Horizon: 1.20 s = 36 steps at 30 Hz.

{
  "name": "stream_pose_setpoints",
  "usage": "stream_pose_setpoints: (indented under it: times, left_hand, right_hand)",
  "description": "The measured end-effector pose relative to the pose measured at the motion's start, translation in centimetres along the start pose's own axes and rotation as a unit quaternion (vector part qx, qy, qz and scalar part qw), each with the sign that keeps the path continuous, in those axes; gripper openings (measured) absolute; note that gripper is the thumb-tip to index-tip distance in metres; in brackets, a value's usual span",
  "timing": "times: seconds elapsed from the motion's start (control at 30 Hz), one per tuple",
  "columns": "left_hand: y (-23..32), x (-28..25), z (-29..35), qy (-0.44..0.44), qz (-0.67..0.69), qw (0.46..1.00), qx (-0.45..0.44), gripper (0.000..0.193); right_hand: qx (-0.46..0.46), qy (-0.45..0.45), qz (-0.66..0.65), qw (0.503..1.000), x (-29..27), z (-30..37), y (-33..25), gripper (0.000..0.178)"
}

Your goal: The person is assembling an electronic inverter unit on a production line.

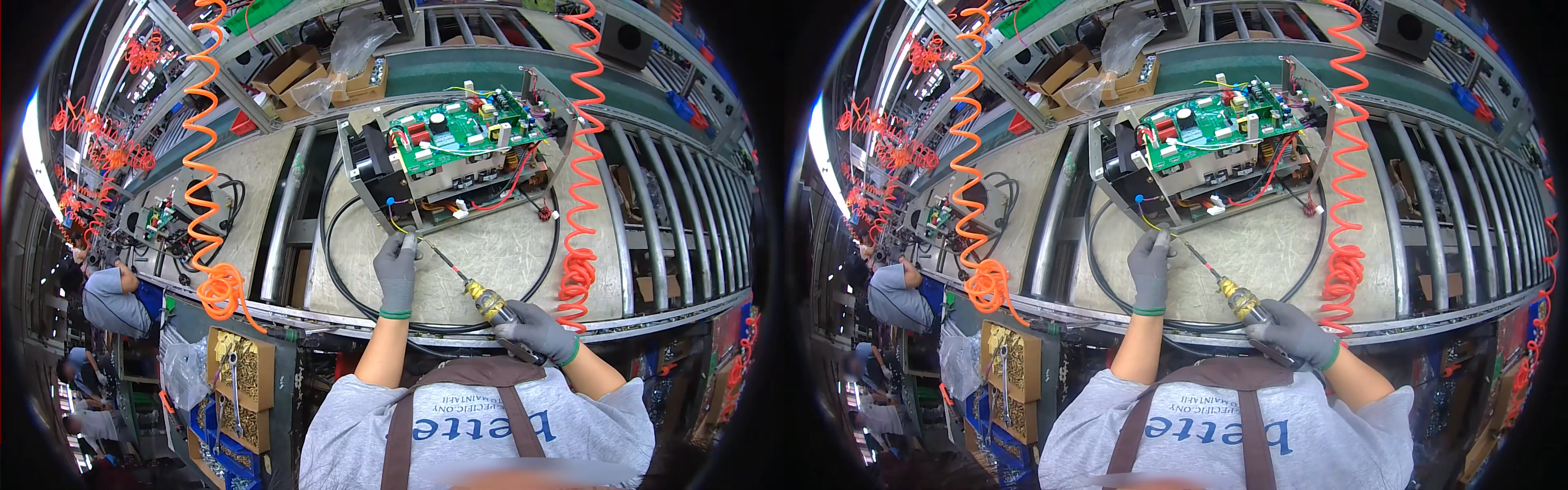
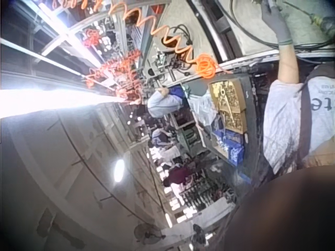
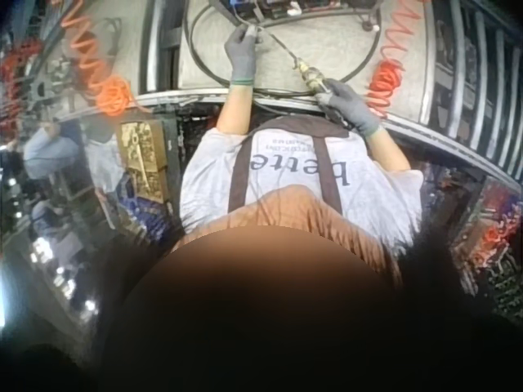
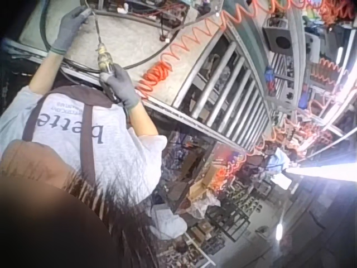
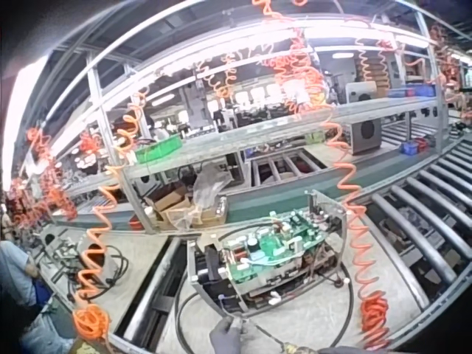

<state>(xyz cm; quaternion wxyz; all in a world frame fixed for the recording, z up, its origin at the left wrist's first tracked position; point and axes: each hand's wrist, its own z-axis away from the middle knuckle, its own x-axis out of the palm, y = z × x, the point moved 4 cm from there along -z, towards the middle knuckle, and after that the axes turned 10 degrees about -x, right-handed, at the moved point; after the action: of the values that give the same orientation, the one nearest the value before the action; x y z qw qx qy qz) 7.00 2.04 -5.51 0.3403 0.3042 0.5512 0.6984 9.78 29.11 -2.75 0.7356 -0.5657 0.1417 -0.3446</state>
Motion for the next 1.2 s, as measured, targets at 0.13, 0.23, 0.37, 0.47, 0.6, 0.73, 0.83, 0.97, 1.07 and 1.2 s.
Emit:
stream_pose_setpoints:
  times: [0.13,0.23,0.37,0.47,0.6,0.73,0.83,0.97,1.07,1.2]
  left_hand:
    - [0.0,-0.1,-0.2,0.035,0.013,0.998,0.044,0.022]
    - [-0.2,-0.4,-0.5,0.044,0.012,0.997,0.061,0.018]
    - [-0.2,-0.5,-0.4,0.045,0.021,0.997,0.06,0.018]
    - [-0.1,-0.6,-0.5,0.046,0.005,0.997,0.066,0.017]
    - [0.0,-0.6,-0.4,0.067,-0.002,0.995,0.076,0.017]
    - [0.1,-0.3,-0.3,0.065,-0.008,0.995,0.072,0.016]
    - [-0.1,-0.5,-0.5,0.073,-0.002,0.994,0.081,0.016]
    - [-0.1,-0.4,-0.5,0.083,0.002,0.994,0.077,0.017]
    - [-0.1,-0.4,-0.5,0.079,-0.011,0.994,0.075,0.018]
    - [-0.1,-0.2,-0.4,0.071,0.005,0.995,0.075,0.019]
  right_hand:
    - [-0.008,0.0,0.012,1.0,0.1,-0.4,0.1,0.04]
    - [0.0,0.003,-0.013,1.0,0.5,-0.4,-0.2,0.038]
    - [0.043,0.015,-0.031,0.999,0.9,-0.5,-0.5,0.035]
    - [0.033,0.021,-0.032,0.999,0.7,-1.1,0.4,0.041]
    - [0.015,0.007,-0.025,1.0,1.2,-1.2,-0.1,0.041]
    - [0.03,0.017,-0.024,0.999,1.0,-1.3,0.6,0.04]
    - [0.018,0.022,-0.036,0.999,1.4,-1.4,0.0,0.034]
    - [0.01,0.019,-0.04,0.999,1.3,-1.5,0.1,0.034]
    - [0.005,0.023,-0.043,0.999,1.5,-1.5,-0.2,0.035]
    - [0.013,0.031,-0.051,0.998,1.5,-1.8,0.3,0.034]
